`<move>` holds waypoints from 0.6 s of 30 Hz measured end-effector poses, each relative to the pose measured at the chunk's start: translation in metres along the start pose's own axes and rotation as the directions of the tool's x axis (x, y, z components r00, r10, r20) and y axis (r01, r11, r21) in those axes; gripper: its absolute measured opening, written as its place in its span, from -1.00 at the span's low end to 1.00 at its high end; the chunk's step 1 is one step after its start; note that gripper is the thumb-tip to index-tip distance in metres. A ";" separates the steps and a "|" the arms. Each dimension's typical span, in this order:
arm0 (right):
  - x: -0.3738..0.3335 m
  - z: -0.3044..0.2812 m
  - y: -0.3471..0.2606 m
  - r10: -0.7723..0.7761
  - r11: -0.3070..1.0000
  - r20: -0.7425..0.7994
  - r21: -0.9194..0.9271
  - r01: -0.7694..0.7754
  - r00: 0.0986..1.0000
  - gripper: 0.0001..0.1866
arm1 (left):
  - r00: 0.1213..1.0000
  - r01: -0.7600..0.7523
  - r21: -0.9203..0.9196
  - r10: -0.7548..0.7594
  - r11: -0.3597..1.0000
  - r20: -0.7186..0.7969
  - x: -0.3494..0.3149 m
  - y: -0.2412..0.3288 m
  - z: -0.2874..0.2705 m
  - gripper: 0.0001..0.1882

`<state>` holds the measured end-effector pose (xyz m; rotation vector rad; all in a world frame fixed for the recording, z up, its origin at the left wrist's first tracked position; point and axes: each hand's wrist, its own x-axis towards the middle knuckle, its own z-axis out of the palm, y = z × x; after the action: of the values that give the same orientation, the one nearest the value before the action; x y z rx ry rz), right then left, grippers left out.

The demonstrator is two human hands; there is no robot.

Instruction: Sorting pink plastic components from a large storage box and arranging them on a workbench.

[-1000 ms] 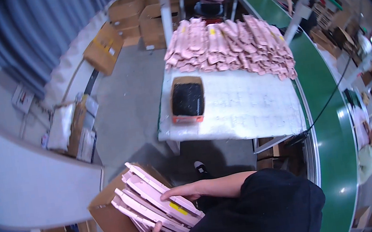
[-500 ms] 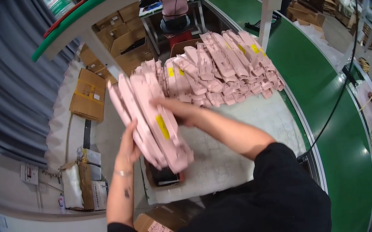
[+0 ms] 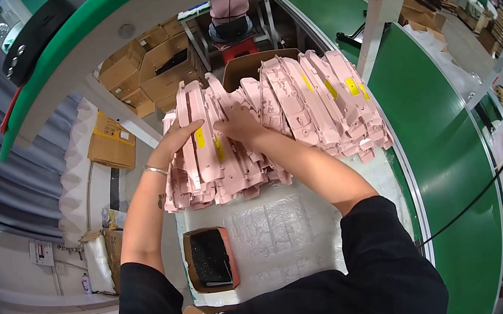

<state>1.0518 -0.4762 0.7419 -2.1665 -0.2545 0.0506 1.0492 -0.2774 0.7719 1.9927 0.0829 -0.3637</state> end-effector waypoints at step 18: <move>-0.034 -0.050 0.001 -0.298 0.719 -0.097 -0.677 0.156 0.950 -0.68 | 0.979 0.133 0.417 -0.055 0.899 -0.194 0.002 -0.001 0.000 0.17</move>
<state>1.0255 -0.5241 0.7673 -2.8077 -0.4800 -0.4737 1.0509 -0.2776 0.7706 2.4642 0.2312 -0.2801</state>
